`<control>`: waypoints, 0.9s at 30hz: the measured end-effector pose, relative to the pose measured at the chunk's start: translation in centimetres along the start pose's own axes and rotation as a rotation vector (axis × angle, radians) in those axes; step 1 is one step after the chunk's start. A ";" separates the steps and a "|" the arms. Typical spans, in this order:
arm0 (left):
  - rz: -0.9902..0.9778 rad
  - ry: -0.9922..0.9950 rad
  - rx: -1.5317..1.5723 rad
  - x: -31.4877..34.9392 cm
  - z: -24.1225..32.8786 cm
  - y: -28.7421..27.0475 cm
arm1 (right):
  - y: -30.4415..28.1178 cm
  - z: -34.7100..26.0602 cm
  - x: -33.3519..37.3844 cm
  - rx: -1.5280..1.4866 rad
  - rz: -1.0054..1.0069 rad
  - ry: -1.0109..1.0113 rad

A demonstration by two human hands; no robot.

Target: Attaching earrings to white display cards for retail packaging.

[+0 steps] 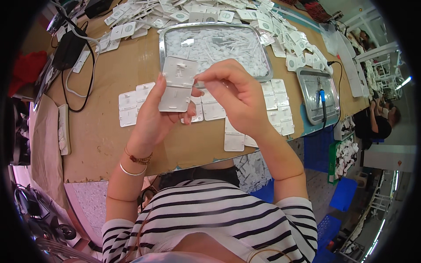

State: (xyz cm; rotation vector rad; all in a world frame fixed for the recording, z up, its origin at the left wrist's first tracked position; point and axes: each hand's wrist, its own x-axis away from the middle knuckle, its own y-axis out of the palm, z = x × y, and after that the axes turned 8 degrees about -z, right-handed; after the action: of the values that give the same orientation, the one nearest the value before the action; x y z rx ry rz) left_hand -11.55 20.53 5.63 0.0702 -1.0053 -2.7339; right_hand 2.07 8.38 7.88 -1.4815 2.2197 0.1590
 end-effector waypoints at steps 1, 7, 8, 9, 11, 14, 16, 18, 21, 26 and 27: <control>0.004 -0.001 0.001 0.0 0.0 -0.1 | 0.1 -0.3 -0.2 0.114 -0.039 0.068; 0.005 -0.091 -0.141 0.2 0.0 -0.2 | 1.6 -0.3 -1.0 0.199 0.033 0.282; 0.006 -0.091 -0.171 0.2 0.0 -0.2 | 1.6 -0.4 -1.1 0.222 0.052 0.322; 0.006 -0.091 -0.200 0.3 0.1 -0.2 | 1.7 -0.4 -1.2 0.223 0.047 0.324; 0.018 -0.086 -0.234 0.4 0.1 -0.1 | 1.9 -0.3 -1.3 0.231 0.091 0.332; 0.031 -0.084 -0.288 0.5 0.2 -0.1 | 2.4 -0.3 -1.2 0.231 0.132 0.330; 0.035 -0.087 -0.308 0.6 0.2 0.0 | 2.7 -0.3 -1.1 0.239 0.141 0.337; 0.079 -0.081 -0.357 0.7 0.1 0.2 | 2.7 -0.1 -1.0 0.244 0.151 0.341; 0.038 -0.089 -0.411 1.0 0.3 0.1 | 2.5 0.2 -0.8 0.583 0.148 0.156; 0.066 -0.092 -0.526 1.0 -0.2 0.5 | 2.3 -0.9 -0.5 0.082 0.162 0.480; 0.068 -0.083 -0.570 1.1 -0.1 0.5 | 2.2 -1.2 -0.3 0.079 0.167 0.477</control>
State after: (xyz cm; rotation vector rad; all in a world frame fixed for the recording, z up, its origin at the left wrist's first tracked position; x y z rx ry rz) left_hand -12.53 19.81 5.90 -0.1698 -0.2089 -2.8627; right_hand -0.18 9.12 8.74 -1.3989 2.6887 -0.2545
